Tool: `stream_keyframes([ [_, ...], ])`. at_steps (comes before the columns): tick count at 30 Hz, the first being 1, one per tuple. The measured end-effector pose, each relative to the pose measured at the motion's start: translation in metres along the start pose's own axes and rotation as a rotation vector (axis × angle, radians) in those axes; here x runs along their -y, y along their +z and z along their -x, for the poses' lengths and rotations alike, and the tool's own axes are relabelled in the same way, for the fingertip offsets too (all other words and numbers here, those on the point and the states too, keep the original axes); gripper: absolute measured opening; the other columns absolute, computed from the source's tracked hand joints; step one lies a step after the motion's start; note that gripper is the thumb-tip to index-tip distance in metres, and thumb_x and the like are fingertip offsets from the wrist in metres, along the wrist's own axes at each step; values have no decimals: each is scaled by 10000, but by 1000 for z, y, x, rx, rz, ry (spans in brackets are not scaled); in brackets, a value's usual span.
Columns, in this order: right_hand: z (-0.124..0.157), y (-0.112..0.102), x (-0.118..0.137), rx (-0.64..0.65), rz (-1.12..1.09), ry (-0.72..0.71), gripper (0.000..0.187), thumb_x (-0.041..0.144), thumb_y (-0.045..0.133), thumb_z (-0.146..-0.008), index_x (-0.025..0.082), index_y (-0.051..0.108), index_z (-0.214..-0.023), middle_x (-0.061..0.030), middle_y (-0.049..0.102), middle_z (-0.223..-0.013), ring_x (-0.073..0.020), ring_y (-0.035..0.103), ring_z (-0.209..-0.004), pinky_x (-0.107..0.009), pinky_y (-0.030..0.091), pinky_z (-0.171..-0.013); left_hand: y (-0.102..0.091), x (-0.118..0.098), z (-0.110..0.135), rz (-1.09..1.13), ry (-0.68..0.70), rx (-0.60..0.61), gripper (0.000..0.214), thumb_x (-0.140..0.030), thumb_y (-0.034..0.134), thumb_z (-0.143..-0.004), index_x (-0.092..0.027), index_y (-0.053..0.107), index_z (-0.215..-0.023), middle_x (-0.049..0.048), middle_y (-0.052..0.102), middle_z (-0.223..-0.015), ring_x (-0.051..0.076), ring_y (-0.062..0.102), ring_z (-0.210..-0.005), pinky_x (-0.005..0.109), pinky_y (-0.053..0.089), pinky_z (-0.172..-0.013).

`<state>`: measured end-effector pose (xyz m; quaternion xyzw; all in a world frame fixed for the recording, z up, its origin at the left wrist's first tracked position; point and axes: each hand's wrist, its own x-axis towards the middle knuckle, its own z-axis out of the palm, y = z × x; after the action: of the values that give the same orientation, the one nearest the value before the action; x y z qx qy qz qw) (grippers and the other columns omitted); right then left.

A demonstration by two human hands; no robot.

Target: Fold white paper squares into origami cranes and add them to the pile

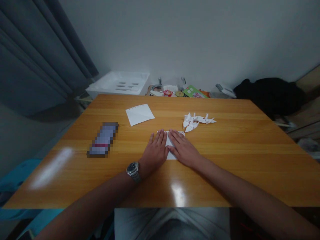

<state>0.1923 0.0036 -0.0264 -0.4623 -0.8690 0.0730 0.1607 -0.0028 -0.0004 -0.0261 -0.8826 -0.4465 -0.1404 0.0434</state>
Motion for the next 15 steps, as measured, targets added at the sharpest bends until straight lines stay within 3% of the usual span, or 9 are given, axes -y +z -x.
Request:
stream_keyframes([
  [7,4,4,-1,19,19,36,663,508,307,-1073,126,291,-1614,-160,298,-1656,-270,245,-1554,-505,228,-1271,-1,1,2,-3,2,25,571,-291,307,-1051,18,361,-1527,276,311,-1611,354,231,-1544,568,231,-1247],
  [15,13,0,-14,11,37,75,697,510,347,-1059,103,266,-1619,-175,271,-1663,-282,250,-1551,-486,240,-1271,-7,3,2,11,-11,52,570,-300,301,-1056,-15,353,-1547,241,303,-1627,334,267,-1538,578,228,-1247],
])
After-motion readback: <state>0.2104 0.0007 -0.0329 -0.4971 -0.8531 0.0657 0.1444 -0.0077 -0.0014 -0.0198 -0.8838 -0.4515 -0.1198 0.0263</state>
